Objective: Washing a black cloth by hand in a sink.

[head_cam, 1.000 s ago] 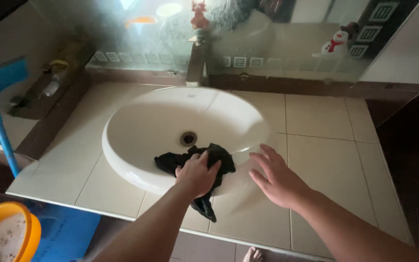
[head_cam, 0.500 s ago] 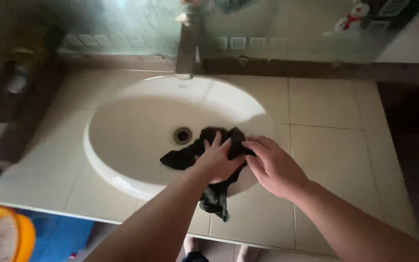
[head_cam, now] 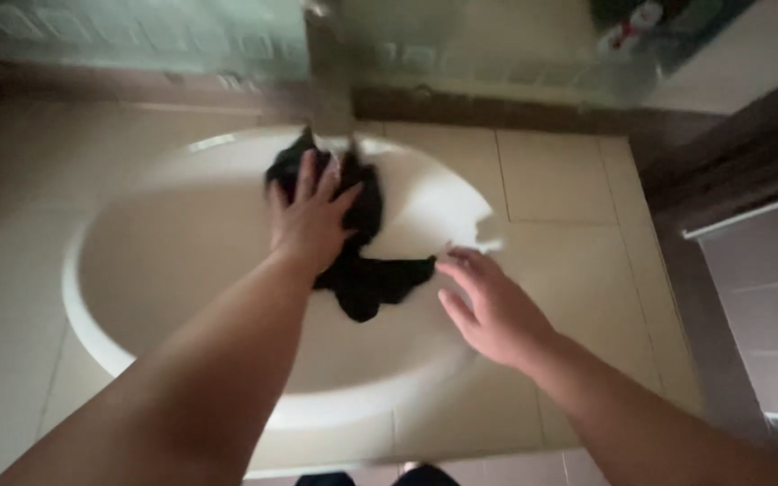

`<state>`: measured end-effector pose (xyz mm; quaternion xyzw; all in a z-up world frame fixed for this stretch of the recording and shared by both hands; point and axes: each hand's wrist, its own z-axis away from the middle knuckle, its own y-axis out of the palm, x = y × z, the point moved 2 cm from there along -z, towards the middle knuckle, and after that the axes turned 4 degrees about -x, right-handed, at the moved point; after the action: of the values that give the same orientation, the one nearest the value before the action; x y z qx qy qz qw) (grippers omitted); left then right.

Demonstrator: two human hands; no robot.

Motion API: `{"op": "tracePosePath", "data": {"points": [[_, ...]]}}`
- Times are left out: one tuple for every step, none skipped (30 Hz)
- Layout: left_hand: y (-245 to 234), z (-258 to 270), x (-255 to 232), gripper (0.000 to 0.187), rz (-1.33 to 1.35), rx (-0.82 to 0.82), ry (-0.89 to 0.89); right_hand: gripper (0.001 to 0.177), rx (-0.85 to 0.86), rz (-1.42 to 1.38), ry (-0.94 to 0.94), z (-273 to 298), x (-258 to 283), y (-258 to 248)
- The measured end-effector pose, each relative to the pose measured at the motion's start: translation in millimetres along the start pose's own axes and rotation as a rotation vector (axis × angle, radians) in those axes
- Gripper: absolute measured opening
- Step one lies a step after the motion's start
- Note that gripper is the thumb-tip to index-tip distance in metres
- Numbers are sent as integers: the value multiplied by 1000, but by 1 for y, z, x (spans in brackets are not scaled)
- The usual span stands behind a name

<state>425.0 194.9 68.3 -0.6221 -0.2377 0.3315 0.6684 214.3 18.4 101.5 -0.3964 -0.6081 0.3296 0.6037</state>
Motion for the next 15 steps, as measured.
{"op": "tracePosePath", "data": {"points": [[-7, 6, 15, 69, -5, -18, 0, 43, -15, 7, -10, -7, 10, 0], [-13, 11, 31, 70, -41, 3, -57, 43, 15, 26, 0, -13, 20, 1], [-18, 21, 48, 71, -78, 33, -124, 43, 54, 37, 8, -18, 30, 3], [-17, 24, 62, 71, -84, 24, -133, 43, 48, 35, -5, -28, 36, 3], [-14, 33, 80, 71, -134, 21, -180, 43, 60, 43, 13, -37, 43, 7], [-10, 43, 97, 70, -185, 18, -228, 43, 73, 51, 32, -45, 51, 11], [-7, 53, 109, 70, -191, 19, -252, 43, 79, 42, 9, -55, 57, 14], [-5, 64, 120, 69, -229, -63, -300, 46, 80, 49, -9, -64, 63, 17], [-6, 73, 133, 69, -273, -150, -343, 49, 72, 57, -27, -76, 69, 20], [-7, 83, 136, 69, -286, -156, -364, 49, 70, 48, -50, -84, 78, 24], [-9, 90, 140, 68, -260, -137, -386, 54, 89, 28, -4, -95, 84, 25], [-10, 96, 142, 68, -234, -119, -408, 59, 110, 8, 41, -106, 90, 26], [-8, 100, 144, 68, -247, -137, -427, 59, 98, 4, 15, -117, 91, 30], [-5, 103, 146, 66, -234, -135, -448, 64, 131, 52, 35, -128, 91, 34], [0, 107, 146, 65, -219, -123, -461, 69, 168, 99, 67, -135, 90, 39]]}}
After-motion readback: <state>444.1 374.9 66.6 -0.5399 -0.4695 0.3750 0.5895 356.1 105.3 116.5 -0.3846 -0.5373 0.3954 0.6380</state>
